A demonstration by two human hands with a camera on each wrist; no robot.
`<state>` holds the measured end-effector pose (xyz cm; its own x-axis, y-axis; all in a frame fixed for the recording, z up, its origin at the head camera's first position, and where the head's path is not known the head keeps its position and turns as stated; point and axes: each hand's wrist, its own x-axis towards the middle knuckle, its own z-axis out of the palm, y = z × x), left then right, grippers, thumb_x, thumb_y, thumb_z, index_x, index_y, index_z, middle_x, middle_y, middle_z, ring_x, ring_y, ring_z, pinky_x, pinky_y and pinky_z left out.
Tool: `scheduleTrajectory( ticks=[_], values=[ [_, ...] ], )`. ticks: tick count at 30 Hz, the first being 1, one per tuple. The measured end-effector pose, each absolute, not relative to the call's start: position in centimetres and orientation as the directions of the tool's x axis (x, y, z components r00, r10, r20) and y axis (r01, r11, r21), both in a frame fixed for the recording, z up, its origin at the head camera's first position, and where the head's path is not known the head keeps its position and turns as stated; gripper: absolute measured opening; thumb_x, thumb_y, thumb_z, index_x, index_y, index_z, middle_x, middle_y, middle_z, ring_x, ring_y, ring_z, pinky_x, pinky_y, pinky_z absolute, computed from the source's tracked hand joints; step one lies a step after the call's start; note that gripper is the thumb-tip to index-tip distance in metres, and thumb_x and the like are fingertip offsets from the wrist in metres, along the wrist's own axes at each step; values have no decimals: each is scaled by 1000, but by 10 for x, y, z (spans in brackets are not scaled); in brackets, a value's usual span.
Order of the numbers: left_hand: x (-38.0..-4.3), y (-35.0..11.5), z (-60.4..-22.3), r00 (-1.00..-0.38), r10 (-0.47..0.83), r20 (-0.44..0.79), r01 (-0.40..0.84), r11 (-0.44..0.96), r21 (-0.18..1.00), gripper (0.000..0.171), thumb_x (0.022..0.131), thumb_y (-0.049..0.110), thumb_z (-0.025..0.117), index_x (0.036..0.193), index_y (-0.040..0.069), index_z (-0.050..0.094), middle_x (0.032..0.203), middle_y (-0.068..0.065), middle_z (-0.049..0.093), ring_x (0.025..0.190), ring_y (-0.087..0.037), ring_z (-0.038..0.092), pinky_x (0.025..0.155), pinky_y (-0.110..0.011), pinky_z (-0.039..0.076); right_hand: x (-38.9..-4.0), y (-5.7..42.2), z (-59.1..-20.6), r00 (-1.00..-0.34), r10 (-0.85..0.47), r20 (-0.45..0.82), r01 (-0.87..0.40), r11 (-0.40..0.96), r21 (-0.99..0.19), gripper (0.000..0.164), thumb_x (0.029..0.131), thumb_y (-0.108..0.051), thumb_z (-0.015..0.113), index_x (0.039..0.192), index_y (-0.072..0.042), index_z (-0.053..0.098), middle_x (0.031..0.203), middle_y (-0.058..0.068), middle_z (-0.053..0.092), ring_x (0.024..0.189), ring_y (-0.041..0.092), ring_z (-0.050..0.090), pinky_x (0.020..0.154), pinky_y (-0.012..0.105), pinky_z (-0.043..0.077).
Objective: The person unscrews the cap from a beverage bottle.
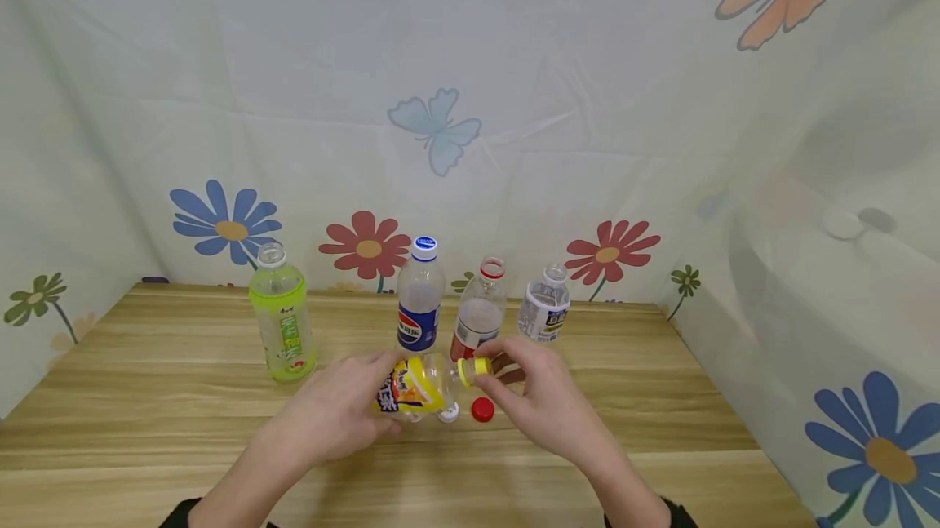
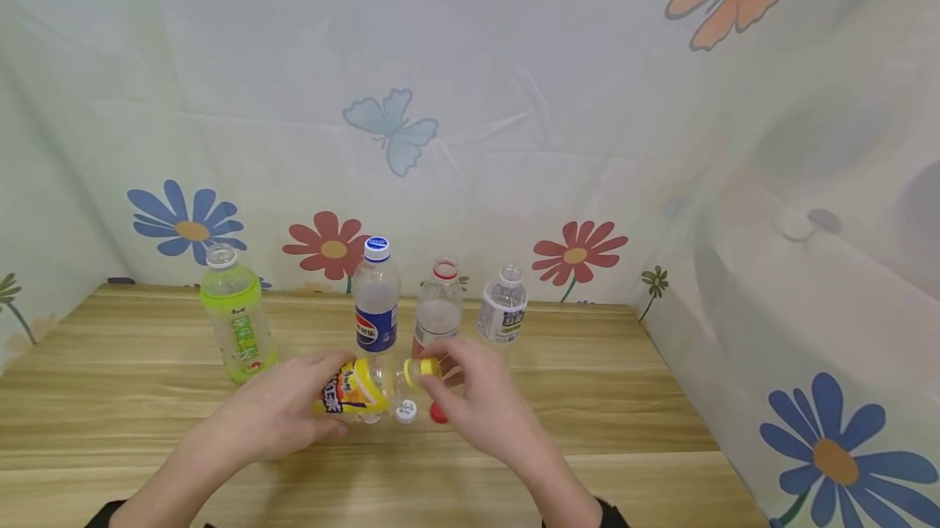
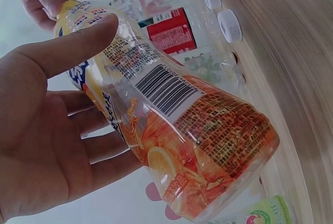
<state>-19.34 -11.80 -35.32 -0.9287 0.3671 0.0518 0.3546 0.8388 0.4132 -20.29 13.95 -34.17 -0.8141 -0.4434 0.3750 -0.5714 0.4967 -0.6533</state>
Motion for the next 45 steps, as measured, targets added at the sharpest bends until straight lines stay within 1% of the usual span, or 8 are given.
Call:
scheduleTrajectory(
  ticks=[3,10,13,18,23,30,37,45],
  values=[
    [-194,-119,-353,-934,354,52,342,842,418,72,74,31,88,135,17,54,118,5,61,105,-16,60,89,-39,50,-204,141,-342,-809,-441,389,-581,498,-644,24,87,-5,75,109,-10,66,102,-7,62,92,13,63,75,24,54],
    [-195,-120,-352,-945,314,91,322,848,421,82,75,32,87,143,9,47,128,-2,59,111,-19,60,93,-37,48,-212,147,-344,-831,-414,372,-555,568,-608,24,87,-3,75,107,-10,65,102,-6,62,91,14,62,72,19,53],
    [-195,-120,-351,-950,292,111,311,844,436,80,76,32,87,142,10,48,125,-1,60,108,-17,61,92,-35,49,-216,149,-345,-837,-411,363,-548,606,-576,23,87,-4,76,106,-11,65,101,-5,63,89,12,61,70,17,52],
    [-198,-119,-352,-953,264,150,303,800,518,75,75,27,88,137,13,49,117,4,62,101,-13,63,89,-32,50,-222,151,-351,-846,-418,330,-533,673,-513,23,86,-7,77,105,-12,65,99,-6,62,84,9,60,69,16,51],
    [-202,-119,-352,-953,236,190,303,759,577,75,75,22,88,137,15,46,116,4,62,104,-16,63,90,-35,50,-229,154,-358,-847,-443,295,-532,713,-456,24,85,-7,78,104,-10,65,97,-4,63,82,12,61,69,20,51],
    [-207,-121,-356,-951,198,235,304,724,619,79,76,22,87,139,12,41,121,0,60,107,-19,62,91,-37,49,-236,158,-365,-853,-490,178,-519,767,-378,19,82,-6,79,96,-6,66,88,-1,61,79,17,59,66,21,47],
    [-210,-124,-356,-943,152,297,313,714,626,78,78,21,86,138,9,39,125,-4,57,111,-23,60,93,-39,48,-241,162,-372,-879,-468,85,-462,797,-388,19,81,-2,79,93,-7,65,83,-2,58,77,18,57,63,24,46],
    [-214,-127,-358,-955,110,277,271,705,655,79,81,20,84,141,7,35,128,-8,53,116,-27,57,95,-44,46,-246,164,-381,-872,-488,23,-466,817,-340,21,77,-3,81,88,-8,64,82,-1,57,73,14,52,63,26,45]
  ],
)
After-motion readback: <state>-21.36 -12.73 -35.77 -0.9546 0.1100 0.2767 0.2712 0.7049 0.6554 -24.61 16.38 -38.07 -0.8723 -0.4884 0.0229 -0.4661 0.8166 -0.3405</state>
